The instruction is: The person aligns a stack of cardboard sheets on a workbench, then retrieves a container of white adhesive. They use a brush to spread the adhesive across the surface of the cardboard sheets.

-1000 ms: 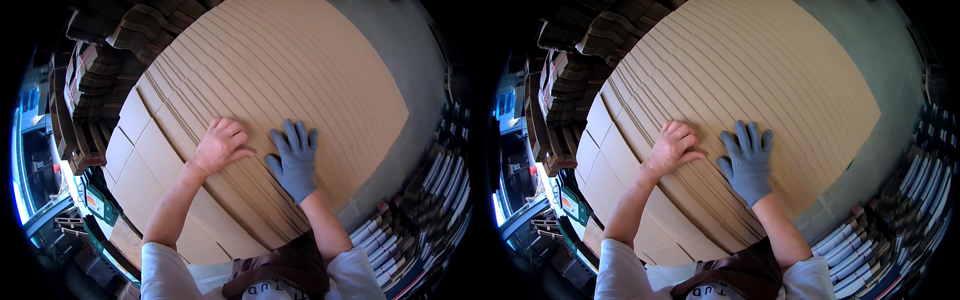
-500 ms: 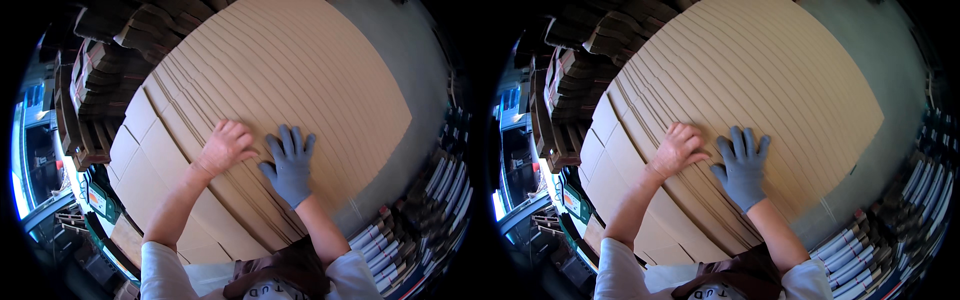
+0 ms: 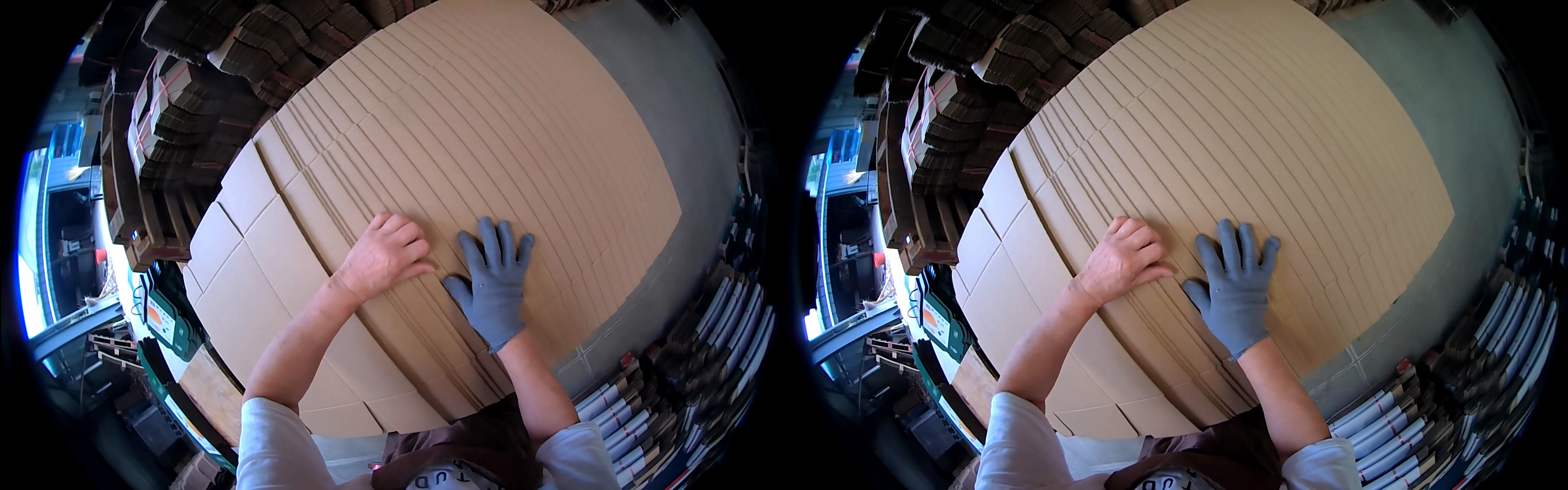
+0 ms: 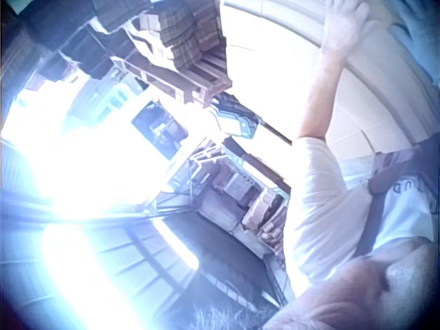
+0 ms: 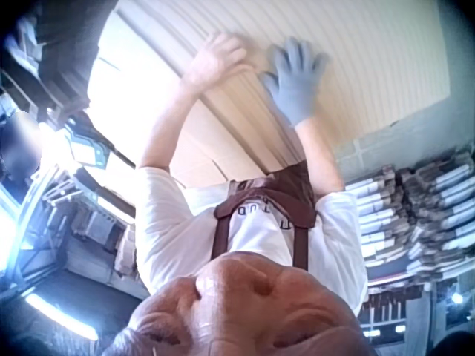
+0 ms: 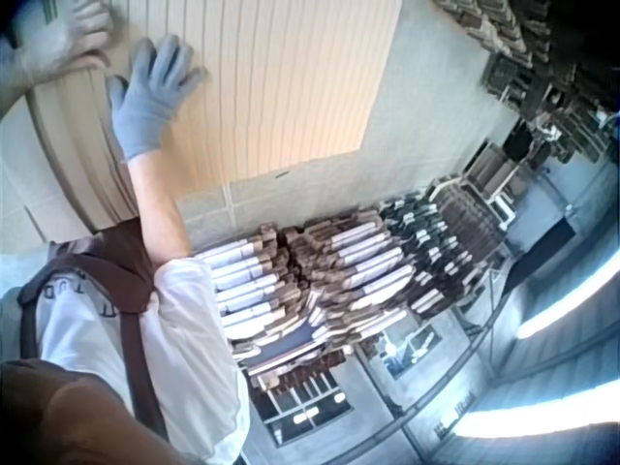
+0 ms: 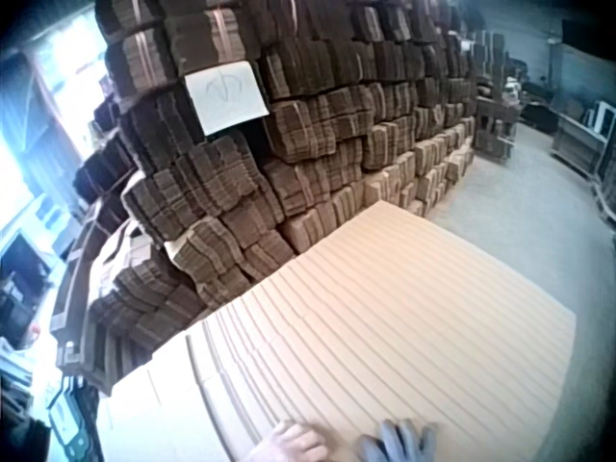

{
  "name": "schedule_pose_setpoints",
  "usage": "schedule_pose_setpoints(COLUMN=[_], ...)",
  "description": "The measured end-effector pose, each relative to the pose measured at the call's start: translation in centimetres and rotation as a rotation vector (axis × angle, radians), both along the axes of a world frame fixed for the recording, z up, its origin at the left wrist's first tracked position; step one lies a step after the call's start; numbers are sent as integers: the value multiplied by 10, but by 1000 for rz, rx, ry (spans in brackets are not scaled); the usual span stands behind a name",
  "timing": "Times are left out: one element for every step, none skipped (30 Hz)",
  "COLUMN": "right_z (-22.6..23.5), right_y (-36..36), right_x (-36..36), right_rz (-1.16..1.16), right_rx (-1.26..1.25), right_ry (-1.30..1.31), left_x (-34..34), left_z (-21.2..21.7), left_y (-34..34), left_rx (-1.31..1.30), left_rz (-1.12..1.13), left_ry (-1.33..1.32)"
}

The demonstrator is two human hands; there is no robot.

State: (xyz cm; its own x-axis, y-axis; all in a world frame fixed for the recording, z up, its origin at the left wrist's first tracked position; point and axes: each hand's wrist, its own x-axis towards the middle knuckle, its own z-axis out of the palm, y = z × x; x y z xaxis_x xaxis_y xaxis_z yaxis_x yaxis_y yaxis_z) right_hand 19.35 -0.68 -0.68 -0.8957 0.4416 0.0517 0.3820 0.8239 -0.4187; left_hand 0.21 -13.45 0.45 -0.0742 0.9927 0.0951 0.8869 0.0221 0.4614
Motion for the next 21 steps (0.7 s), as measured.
schedule_pose_setpoints(right_z=[0, 0, 1, 2, 2, 2, 2, 2, 2, 2, 2, 2, 2, 2, 3, 3, 3, 3, 2, 0, 1], right_y=[1, 2, 2, 3, 3, 3, 2, 2, 2, 3, 3, 3, 3, 3, 3, 3, 3, 3, 3, 3, 4], right_x=[0, 0, 0, 0, 1, 1, 0, 0, 1, 1, 1, 1, 1, 1, 0, 0, 0, 1, 1, 2, 2], right_rz=[-1, -2, -3, -2, -1, 0, 0, 1, 0, 1, 2, 4, 4, 4, 3, 3, 2, 1, 8, 15, 20], right_rx=[-4, -8, -12, -13, -13, -13, -14, -16, -17, -17, -18, -21, -21, -22, -22, -23, -23, -23, -31, -38, -46], right_ry=[0, 0, 0, -1, -2, -4, -5, -5, -8, -11, -13, -14, -13, -11, -9, -7, -5, -4, -21, -38, -57], left_x=[0, 0, 0, 1, 1, 1, 1, 0, 1, 1, 1, 1, 1, 1, 1, 1, 1, 1, 1, 1, 2], left_z=[0, 1, 1, 1, 1, 1, 0, 0, 0, -1, -1, -1, -1, -1, -2, -2, -2, -2, -2, -2, -1], left_y=[-1, -1, -2, -2, -3, -3, -3, -4, -3, -3, -3, -3, -4, -5, -5, -5, -6, -6, -6, -6, -6], left_rx=[-5, -10, -7, -3, 0, 4, 8, 12, 17, 22, 27, 25, 22, 19, 17, 14, 11, 14, 17, 19, 14], left_rz=[1, 2, 2, 2, 2, 3, 4, 4, 3, 1, -1, 1, 3, 4, 5, 5, 5, 7, 9, 12, 14], left_ry=[2, 4, 3, 3, 2, -2, -6, -10, -11, -12, -12, -14, -16, -18, -19, -20, -20, -23, -25, -27, -24])
